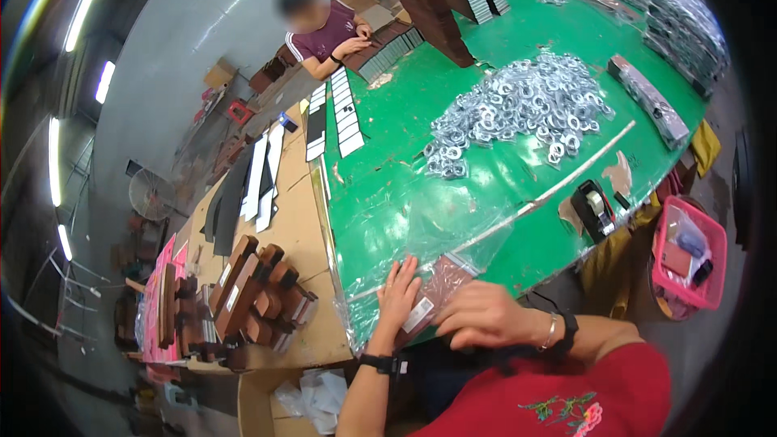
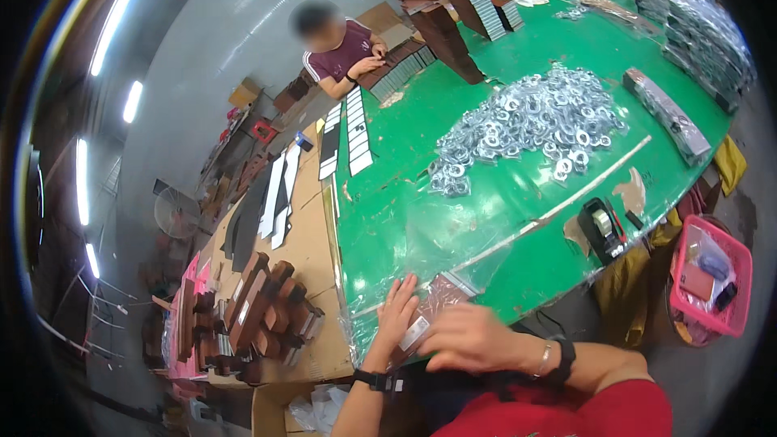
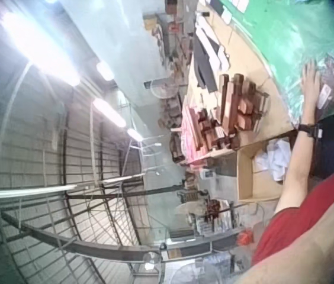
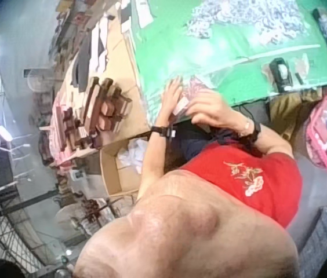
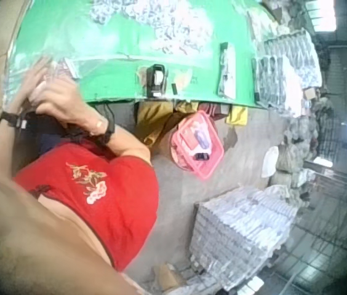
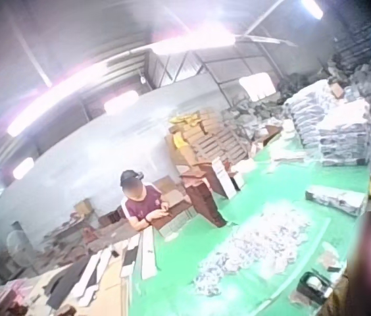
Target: Packaging wooden furniture components into plastic bags and sealing them with tape using a dispenser.
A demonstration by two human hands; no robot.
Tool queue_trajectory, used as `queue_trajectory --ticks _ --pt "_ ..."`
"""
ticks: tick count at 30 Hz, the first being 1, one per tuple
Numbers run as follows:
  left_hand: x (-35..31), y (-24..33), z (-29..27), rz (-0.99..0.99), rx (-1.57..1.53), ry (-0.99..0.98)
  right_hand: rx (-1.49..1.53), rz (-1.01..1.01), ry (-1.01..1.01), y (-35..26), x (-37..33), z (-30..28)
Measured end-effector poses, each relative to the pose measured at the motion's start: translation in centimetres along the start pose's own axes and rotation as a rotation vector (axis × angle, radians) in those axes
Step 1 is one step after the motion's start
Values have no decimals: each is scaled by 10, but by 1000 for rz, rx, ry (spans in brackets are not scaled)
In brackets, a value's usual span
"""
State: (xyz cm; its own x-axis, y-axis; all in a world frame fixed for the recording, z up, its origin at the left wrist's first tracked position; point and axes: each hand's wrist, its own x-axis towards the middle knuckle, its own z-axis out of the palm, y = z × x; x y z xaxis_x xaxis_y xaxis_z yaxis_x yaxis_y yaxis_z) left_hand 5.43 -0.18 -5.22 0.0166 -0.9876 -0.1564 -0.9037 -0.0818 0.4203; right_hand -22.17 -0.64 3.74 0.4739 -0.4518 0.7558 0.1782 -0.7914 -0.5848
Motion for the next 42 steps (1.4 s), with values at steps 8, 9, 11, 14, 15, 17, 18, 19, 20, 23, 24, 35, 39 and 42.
queue_trajectory --ticks 8,9,11,14,15,17,18,19,20,23,24,35,39,42 --pt "-11 13 -9 55 -32 9 -314 727 271 58 -89 -31" --pt "-11 17 -11 22 -38 10 -500 580 182 61 -86 -29" --pt "-9 18 -15 -7 -58 -36 -465 616 274 67 -85 -22" --pt "-13 31 -22 10 -77 -37 -505 598 272 60 -89 -23" --pt "-13 27 -22 5 -78 -33 -502 594 268 61 -88 -23" --pt "-14 19 -20 28 -67 -16 -522 601 201 61 -87 -21" --pt "-16 22 -20 1 -50 -22 -532 589 195 61 -87 -21" --pt "-16 24 -21 -10 -55 -25 -526 592 186 59 -87 -21" --pt "-15 27 -23 -11 -67 -33 -528 590 200 57 -88 -22" --pt "-14 25 -22 0 -80 -32 -527 581 212 59 -85 -23" --pt "-18 21 -19 9 -76 -15 -516 585 205 56 -86 -23" --pt "-12 -9 -11 108 -81 27 -310 621 312 96 -16 -79" --pt "-15 14 -13 58 -90 25 -655 599 155 170 38 -106" --pt "-1 8 -14 72 -80 16 -740 740 52 224 64 -90"
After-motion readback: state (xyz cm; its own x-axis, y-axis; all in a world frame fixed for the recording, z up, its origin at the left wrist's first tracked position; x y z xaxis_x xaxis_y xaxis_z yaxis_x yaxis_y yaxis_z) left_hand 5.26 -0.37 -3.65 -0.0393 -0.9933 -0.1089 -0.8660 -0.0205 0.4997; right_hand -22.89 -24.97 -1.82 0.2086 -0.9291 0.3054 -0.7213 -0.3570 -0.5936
